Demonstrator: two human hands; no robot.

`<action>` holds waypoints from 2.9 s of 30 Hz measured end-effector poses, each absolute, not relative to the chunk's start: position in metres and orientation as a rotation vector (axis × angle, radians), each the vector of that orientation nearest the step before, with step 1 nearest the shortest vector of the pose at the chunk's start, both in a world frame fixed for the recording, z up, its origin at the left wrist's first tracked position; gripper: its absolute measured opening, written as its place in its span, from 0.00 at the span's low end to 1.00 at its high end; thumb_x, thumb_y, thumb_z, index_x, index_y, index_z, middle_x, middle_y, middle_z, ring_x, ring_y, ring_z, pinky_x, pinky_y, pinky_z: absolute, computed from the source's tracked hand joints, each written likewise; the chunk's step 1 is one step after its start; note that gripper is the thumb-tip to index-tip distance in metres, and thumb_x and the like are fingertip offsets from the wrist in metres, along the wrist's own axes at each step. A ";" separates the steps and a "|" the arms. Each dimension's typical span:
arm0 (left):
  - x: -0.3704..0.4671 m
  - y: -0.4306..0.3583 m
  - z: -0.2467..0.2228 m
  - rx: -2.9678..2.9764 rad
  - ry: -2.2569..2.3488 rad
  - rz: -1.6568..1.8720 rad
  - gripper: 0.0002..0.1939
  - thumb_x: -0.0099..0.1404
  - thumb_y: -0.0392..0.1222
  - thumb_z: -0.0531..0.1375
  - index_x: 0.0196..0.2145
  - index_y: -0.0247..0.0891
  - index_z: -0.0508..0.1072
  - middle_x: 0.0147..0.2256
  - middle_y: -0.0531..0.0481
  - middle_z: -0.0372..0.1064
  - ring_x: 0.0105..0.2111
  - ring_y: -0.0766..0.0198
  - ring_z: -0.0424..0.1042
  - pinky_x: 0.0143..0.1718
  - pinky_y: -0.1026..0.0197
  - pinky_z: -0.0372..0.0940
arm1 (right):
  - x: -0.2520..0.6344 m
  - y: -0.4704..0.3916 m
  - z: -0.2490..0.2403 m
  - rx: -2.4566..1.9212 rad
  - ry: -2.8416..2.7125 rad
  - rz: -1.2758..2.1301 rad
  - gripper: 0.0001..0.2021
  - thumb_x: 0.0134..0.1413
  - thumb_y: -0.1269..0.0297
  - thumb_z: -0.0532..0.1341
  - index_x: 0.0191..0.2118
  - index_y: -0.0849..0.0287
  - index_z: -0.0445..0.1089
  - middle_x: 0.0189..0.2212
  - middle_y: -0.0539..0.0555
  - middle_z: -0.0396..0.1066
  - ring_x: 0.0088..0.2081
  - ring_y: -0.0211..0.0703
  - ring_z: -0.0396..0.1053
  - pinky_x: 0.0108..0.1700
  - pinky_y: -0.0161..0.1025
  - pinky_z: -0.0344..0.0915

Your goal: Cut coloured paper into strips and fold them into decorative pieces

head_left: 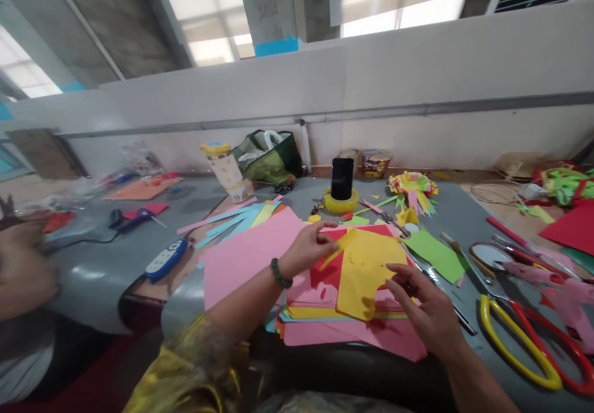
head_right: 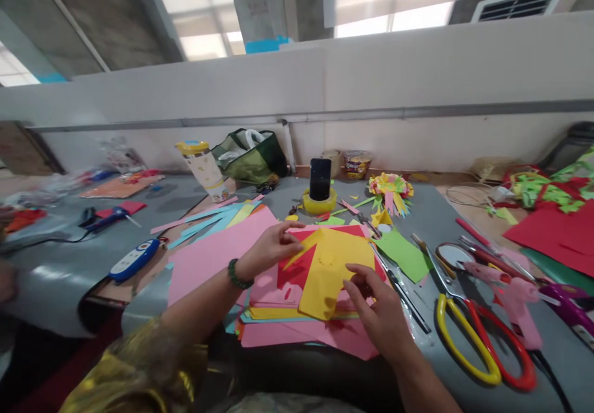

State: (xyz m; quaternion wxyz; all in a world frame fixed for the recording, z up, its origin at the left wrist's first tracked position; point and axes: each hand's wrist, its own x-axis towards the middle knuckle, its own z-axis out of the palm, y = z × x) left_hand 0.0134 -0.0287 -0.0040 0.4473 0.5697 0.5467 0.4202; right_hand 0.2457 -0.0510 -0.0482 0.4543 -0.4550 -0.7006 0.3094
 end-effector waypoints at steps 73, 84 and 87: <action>-0.187 0.027 -0.021 1.541 2.528 -0.180 0.11 0.58 0.48 0.60 0.25 0.39 0.74 0.29 0.47 0.76 0.37 0.55 0.75 0.30 0.64 0.62 | 0.250 -0.045 -0.064 -1.132 -2.033 0.462 0.14 0.57 0.53 0.53 0.34 0.54 0.72 0.28 0.54 0.79 0.25 0.42 0.76 0.25 0.35 0.70; -0.169 0.038 -0.024 1.574 2.531 -0.084 0.13 0.57 0.49 0.57 0.25 0.40 0.76 0.32 0.45 0.78 0.38 0.54 0.75 0.31 0.63 0.63 | 0.248 -0.046 -0.064 -1.123 -2.022 0.542 0.11 0.54 0.58 0.54 0.34 0.54 0.72 0.28 0.55 0.79 0.23 0.43 0.74 0.24 0.36 0.69; -0.164 0.043 -0.022 1.588 2.509 -0.114 0.12 0.55 0.47 0.57 0.24 0.39 0.76 0.32 0.44 0.78 0.37 0.54 0.75 0.31 0.63 0.64 | 0.248 -0.047 -0.065 -1.137 -2.023 0.560 0.10 0.54 0.60 0.54 0.35 0.55 0.72 0.28 0.55 0.79 0.24 0.42 0.74 0.26 0.36 0.70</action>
